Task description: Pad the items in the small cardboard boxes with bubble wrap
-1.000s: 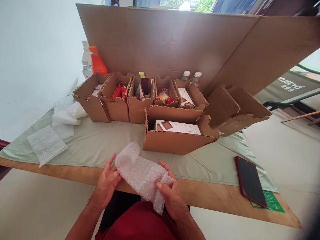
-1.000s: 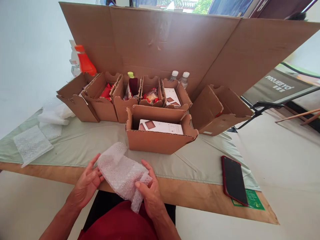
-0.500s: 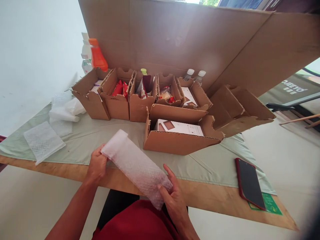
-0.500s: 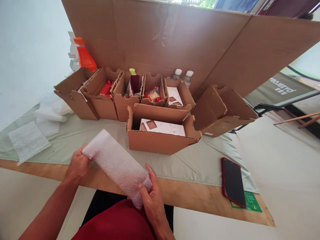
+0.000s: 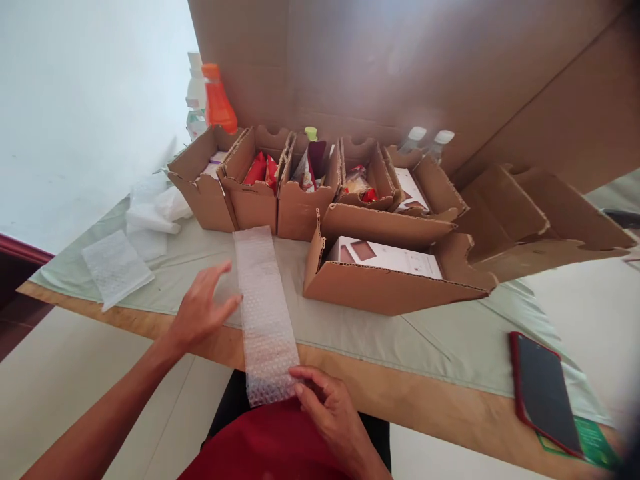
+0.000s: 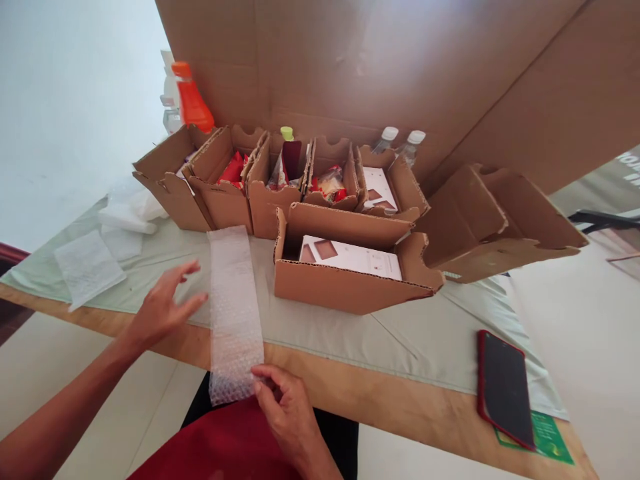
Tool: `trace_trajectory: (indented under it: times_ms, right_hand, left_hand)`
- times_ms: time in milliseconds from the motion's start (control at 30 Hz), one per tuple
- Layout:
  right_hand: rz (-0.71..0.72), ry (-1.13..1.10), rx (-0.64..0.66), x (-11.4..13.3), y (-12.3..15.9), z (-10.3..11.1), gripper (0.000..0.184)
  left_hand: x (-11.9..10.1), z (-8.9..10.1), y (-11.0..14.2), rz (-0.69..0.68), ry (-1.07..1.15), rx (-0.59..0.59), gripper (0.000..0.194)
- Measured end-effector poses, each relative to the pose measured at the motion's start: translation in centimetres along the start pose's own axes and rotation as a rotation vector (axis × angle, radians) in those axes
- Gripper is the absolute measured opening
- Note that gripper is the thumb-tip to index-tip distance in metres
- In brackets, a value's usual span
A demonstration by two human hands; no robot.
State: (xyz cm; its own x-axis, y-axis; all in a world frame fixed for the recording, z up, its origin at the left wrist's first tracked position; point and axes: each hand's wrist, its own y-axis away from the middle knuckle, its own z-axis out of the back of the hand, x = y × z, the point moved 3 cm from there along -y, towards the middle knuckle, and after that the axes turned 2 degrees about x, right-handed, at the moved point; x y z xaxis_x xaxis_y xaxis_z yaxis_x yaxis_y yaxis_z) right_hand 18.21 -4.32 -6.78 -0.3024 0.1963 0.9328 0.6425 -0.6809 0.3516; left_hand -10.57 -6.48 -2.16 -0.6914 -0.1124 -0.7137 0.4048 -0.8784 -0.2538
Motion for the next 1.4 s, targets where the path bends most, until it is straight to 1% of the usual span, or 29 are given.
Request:
trace_trajectory:
  times_ms: [33, 67, 100, 133, 167, 200, 233, 300, 333, 400, 467, 500, 533, 567, 600, 667, 767, 833, 900, 1000, 1067, 1100, 1167, 1233, 1267, 1333, 1400]
  right_hand:
    - [-0.023, -0.050, 0.025, 0.1, 0.0, 0.0, 0.036]
    - [-0.049, -0.114, 0.053, 0.1, -0.1, 0.0, 0.037]
    - [-0.077, -0.184, 0.080, 0.1, -0.2, -0.1, 0.038]
    - [-0.101, -0.251, 0.102, 0.1, -0.2, -0.2, 0.039]
    - [-0.120, -0.310, 0.121, 0.1, -0.3, -0.4, 0.040]
    - [-0.130, -0.355, 0.135, 0.1, -0.2, -0.5, 0.041]
    - [-0.133, -0.389, 0.140, 0.0, -0.2, -0.6, 0.042]
    - [-0.112, -0.421, 0.121, -0.2, 0.3, -0.4, 0.044]
    - [-0.079, -0.408, 0.087, -0.3, 0.6, -0.2, 0.043]
    - [0.055, -0.276, -0.024, -0.3, 1.4, 0.4, 0.037]
    - [0.301, -0.002, -0.103, 0.3, 2.1, 0.6, 0.033]
    - [0.439, 0.165, -0.104, 0.7, 2.2, 0.4, 0.037]
    - [0.563, 0.331, -0.080, 1.0, 2.1, 0.0, 0.045]
    - [0.656, 0.480, -0.046, 1.2, 1.7, -0.6, 0.053]
    - [0.716, 0.607, -0.016, 1.3, 1.1, -1.1, 0.060]
    - [0.748, 0.787, 0.001, 1.3, -0.6, -1.9, 0.064]
    - [0.775, 0.922, -0.013, 1.4, -2.8, -2.5, 0.050]
    - [0.814, 0.946, -0.018, 1.9, -3.4, -2.6, 0.042]
    - [0.832, 0.944, -0.017, 2.5, -3.5, -2.6, 0.038]
    - [0.765, 0.903, 0.027, 3.1, -3.4, -2.6, 0.031]
    - [0.712, 0.824, 0.032, 3.2, -3.4, -2.5, 0.029]
    - [0.699, 0.782, 0.006, 3.2, -3.5, -2.3, 0.028]
    - [0.713, 0.735, -0.085, 3.2, -3.4, -1.8, 0.028]
    - [0.755, 0.763, -0.143, 3.1, -3.2, -1.4, 0.028]
    - [0.777, 0.799, -0.133, 3.0, -3.1, -1.3, 0.028]
    - [0.801, 0.891, -0.059, 2.7, -3.3, -1.5, 0.028]
    - [0.806, 0.957, 0.006, 2.5, -3.7, -1.9, 0.031]
  left_hand:
    - [-0.7, 0.1, 2.7, -0.105, 0.004, 0.083, 0.057]
    - [-1.4, -0.1, 5.4, -0.187, 0.023, 0.166, 0.060]
    - [-2.1, -0.7, 7.9, -0.256, 0.038, 0.310, 0.070]
    - [-2.6, -1.5, 10.0, -0.296, 0.050, 0.416, 0.079]
    - [-2.9, -2.2, 11.6, -0.309, 0.078, 0.432, 0.079]
    - [-3.1, -2.9, 12.6, -0.300, 0.109, 0.409, 0.072]
    - [-3.0, -3.5, 13.1, -0.269, 0.145, 0.347, 0.063]
    - [-2.4, -4.3, 13.0, -0.148, 0.210, 0.194, 0.049]
    - [-2.0, -4.6, 12.6, -0.066, 0.230, 0.138, 0.043]
    - [-1.4, -4.9, 11.6, 0.102, 0.240, 0.079, 0.036]
    - [-1.2, -4.9, 10.7, 0.232, 0.233, 0.062, 0.042]
    - [-1.2, -4.9, 10.4, 0.270, 0.230, 0.057, 0.046]
    - [-1.3, -4.9, 10.1, 0.293, 0.229, 0.052, 0.050]
    - [-1.4, -4.9, 9.8, 0.302, 0.228, 0.048, 0.052]
    - [-1.5, -5.0, 9.6, 0.302, 0.225, 0.042, 0.053]
    - [-1.5, -5.0, 9.4, 0.282, 0.209, 0.026, 0.053]
    - [-1.7, -4.5, 9.7, 0.184, 0.165, -0.012, 0.052]
    - [-1.9, -4.0, 10.2, 0.079, 0.145, -0.016, 0.054]
    - [-2.0, -3.6, 10.8, -0.014, 0.150, 0.027, 0.051]
    - [-2.1, -3.6, 11.4, -0.076, 0.152, 0.092, 0.040]
    - [-2.1, -3.7, 11.3, -0.066, 0.142, 0.090, 0.038]
    - [-2.1, -3.8, 11.1, -0.048, 0.140, 0.082, 0.037]
    - [-1.9, -4.1, 10.5, 0.005, 0.148, 0.060, 0.035]
    - [-1.6, -4.3, 9.8, 0.065, 0.163, 0.038, 0.033]
    - [-1.5, -4.4, 9.5, 0.093, 0.170, 0.030, 0.032]
    - [-1.2, -4.6, 9.2, 0.128, 0.175, 0.019, 0.032]
    - [-1.1, -4.6, 9.2, 0.119, 0.152, -0.001, 0.031]
